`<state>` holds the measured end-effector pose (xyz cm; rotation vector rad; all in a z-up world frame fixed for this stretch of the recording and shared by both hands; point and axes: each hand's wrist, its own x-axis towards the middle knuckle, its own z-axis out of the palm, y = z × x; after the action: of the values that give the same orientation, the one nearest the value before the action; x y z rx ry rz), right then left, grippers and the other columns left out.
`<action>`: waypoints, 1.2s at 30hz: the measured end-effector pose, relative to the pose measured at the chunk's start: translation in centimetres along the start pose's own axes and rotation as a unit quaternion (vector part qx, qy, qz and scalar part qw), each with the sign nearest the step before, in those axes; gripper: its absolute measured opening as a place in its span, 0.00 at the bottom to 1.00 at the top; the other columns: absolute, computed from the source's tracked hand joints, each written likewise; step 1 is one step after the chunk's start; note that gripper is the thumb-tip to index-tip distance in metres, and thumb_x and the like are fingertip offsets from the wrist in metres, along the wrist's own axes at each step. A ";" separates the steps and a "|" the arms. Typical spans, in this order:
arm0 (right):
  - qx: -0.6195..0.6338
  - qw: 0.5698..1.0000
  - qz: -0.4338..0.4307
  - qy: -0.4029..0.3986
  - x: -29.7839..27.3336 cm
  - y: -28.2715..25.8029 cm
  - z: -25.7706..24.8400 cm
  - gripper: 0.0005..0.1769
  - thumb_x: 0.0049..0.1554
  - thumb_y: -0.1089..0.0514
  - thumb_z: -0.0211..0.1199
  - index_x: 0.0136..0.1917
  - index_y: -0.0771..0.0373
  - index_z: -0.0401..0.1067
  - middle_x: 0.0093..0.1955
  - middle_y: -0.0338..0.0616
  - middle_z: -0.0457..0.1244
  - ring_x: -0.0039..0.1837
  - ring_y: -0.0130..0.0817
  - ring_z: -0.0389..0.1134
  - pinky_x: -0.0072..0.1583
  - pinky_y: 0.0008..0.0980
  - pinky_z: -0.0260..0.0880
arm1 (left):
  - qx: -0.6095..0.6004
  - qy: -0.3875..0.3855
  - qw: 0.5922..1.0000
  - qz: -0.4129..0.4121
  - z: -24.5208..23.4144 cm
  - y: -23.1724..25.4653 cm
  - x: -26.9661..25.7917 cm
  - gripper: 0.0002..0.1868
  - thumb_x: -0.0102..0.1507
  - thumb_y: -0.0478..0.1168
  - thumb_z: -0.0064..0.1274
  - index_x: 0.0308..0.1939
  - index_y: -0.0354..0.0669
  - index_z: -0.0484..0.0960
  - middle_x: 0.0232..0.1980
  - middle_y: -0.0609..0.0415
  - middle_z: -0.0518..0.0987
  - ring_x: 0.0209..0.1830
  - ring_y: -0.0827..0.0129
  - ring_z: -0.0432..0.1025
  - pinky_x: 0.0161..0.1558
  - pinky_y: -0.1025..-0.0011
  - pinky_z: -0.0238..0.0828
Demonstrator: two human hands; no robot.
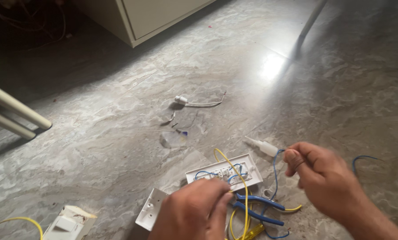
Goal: The person wires an electrical switchboard by stripping yellow and blue wires with pliers and inserting them into terminal blocks.
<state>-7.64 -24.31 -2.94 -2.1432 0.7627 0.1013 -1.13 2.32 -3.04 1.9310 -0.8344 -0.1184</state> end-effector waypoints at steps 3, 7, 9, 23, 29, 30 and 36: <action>-0.081 0.994 -0.002 -0.070 0.8 -0.4 1.2 0.20 0.62 0.45 0.59 0.44 0.62 0.81 0.36 0.44 0.72 0.38 0.32 0.68 0.43 0.35 0.72 | -0.044 -0.044 0.997 -0.055 -0.7 0.8 0.3 0.07 0.64 0.40 0.56 0.40 0.41 0.83 0.31 0.47 0.84 0.31 0.60 0.82 0.34 0.64 0.76; -0.253 0.940 -0.086 -0.210 -0.5 1.4 5.0 0.14 0.51 0.49 0.67 0.47 0.57 0.79 0.39 0.46 0.72 0.43 0.41 0.72 0.49 0.41 0.73 | -0.058 -0.159 0.955 -0.245 -1.3 1.8 0.7 0.12 0.65 0.43 0.50 0.45 0.47 0.87 0.25 0.47 0.83 0.26 0.64 0.79 0.31 0.68 0.71; -0.311 0.920 -0.119 -0.209 -0.5 2.3 6.7 0.17 0.47 0.50 0.70 0.50 0.54 0.79 0.43 0.49 0.71 0.49 0.47 0.73 0.52 0.45 0.72 | -0.129 -0.132 0.962 -0.203 -1.5 1.8 0.7 0.13 0.65 0.43 0.50 0.45 0.45 0.88 0.27 0.52 0.86 0.29 0.74 0.82 0.34 0.73 0.77; -0.414 0.883 -0.161 -0.150 -0.8 1.4 7.1 0.18 0.55 0.40 0.63 0.46 0.55 0.76 0.43 0.47 0.69 0.51 0.50 0.71 0.54 0.50 0.70 | -0.172 -0.098 0.959 -0.202 -2.6 2.2 0.4 0.13 0.62 0.45 0.51 0.39 0.43 0.89 0.25 0.50 0.83 0.26 0.72 0.78 0.33 0.69 0.75; -0.444 0.877 -0.092 -0.157 -1.4 -0.7 2.0 0.26 0.46 0.29 0.74 0.38 0.52 0.79 0.40 0.37 0.68 0.48 0.38 0.70 0.49 0.45 0.72 | -0.084 -0.097 0.970 -0.205 -3.0 2.6 1.3 0.15 0.60 0.46 0.48 0.29 0.37 0.81 0.22 0.42 0.77 0.22 0.62 0.76 0.30 0.61 0.70; -0.454 0.874 -0.052 -0.161 -1.7 -1.2 0.9 0.25 0.47 0.30 0.74 0.39 0.51 0.78 0.38 0.35 0.67 0.47 0.35 0.70 0.49 0.43 0.72 | -0.081 -0.092 0.971 -0.207 -2.9 2.6 1.5 0.15 0.59 0.46 0.48 0.29 0.37 0.81 0.22 0.42 0.77 0.22 0.61 0.76 0.30 0.61 0.71; -0.391 0.890 -0.036 -0.233 -2.9 0.1 -4.3 0.11 0.51 0.43 0.72 0.48 0.41 0.81 0.32 0.32 0.70 0.38 0.30 0.75 0.45 0.35 0.73 | -0.083 -0.133 0.968 -0.197 -3.4 2.0 1.7 0.16 0.59 0.45 0.46 0.26 0.35 0.79 0.21 0.42 0.76 0.22 0.59 0.75 0.30 0.59 0.70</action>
<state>-10.82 -26.10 0.70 -2.7201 0.3714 0.9944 0.58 3.36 0.80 1.9219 -0.5769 -0.6782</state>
